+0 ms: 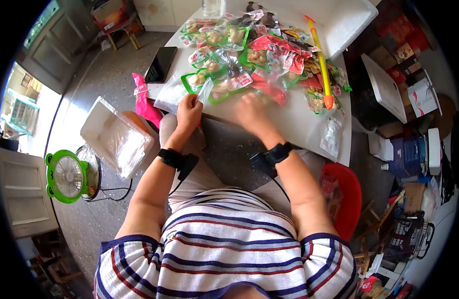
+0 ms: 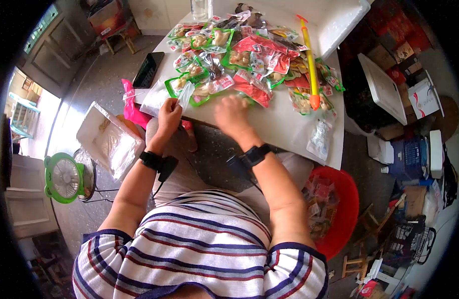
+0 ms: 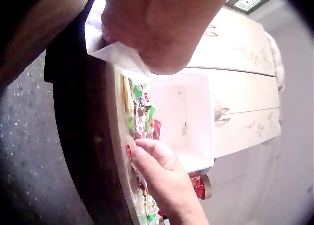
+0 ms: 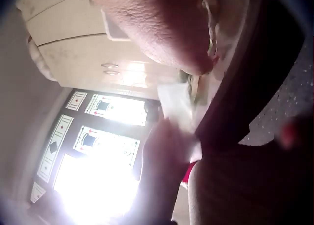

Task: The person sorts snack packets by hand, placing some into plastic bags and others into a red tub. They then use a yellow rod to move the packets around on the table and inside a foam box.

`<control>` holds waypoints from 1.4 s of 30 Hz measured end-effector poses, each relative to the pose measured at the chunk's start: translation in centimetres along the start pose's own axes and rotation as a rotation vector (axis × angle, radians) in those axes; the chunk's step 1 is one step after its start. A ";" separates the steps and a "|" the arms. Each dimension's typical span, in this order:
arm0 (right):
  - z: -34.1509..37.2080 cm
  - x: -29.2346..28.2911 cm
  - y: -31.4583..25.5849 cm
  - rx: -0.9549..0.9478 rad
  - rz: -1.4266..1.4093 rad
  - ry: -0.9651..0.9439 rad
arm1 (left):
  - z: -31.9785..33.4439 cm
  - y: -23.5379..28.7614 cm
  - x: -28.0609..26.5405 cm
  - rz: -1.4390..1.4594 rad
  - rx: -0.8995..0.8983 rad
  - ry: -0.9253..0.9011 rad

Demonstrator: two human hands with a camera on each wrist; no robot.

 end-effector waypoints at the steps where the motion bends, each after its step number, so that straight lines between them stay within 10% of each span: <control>1: -0.3 0.3 1.3 0.038 0.042 -0.036 | 0.1 0.0 -0.1 0.006 -0.002 0.000; 4: -0.7 -1.1 4.5 0.031 0.131 0.236 | 0.2 -0.1 -0.2 0.019 0.000 0.012; 7: -2.5 0.3 2.9 0.053 0.016 -0.084 | 0.1 -0.1 0.1 0.056 0.004 0.017; 10: -2.2 2.0 -1.5 -0.167 -0.150 0.122 | 0.1 0.0 0.1 0.063 0.002 0.006; 26: -1.9 4.0 -2.1 -0.086 -0.122 0.114 | 0.3 1.9 -0.1 -0.186 0.148 -0.030; 32: -2.7 1.2 1.9 0.136 -0.012 -0.149 | -1.5 3.2 0.8 -0.326 0.271 -0.110; 38: -4.8 0.2 4.8 0.301 -0.188 0.111 | -2.5 3.0 2.4 -0.374 0.423 -0.166; 42: -6.1 2.3 7.1 0.573 -0.294 -0.063 | -0.7 3.3 2.2 -0.394 0.345 -0.208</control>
Point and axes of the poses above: each hand's wrist, its own z-axis away from the middle knuckle, its own x-axis out of the palm, y = z × x, the point moved 5 cm from there along -z, towards the middle knuckle, and after that the axes turned 6 degrees about x, right-handed, at the moved point
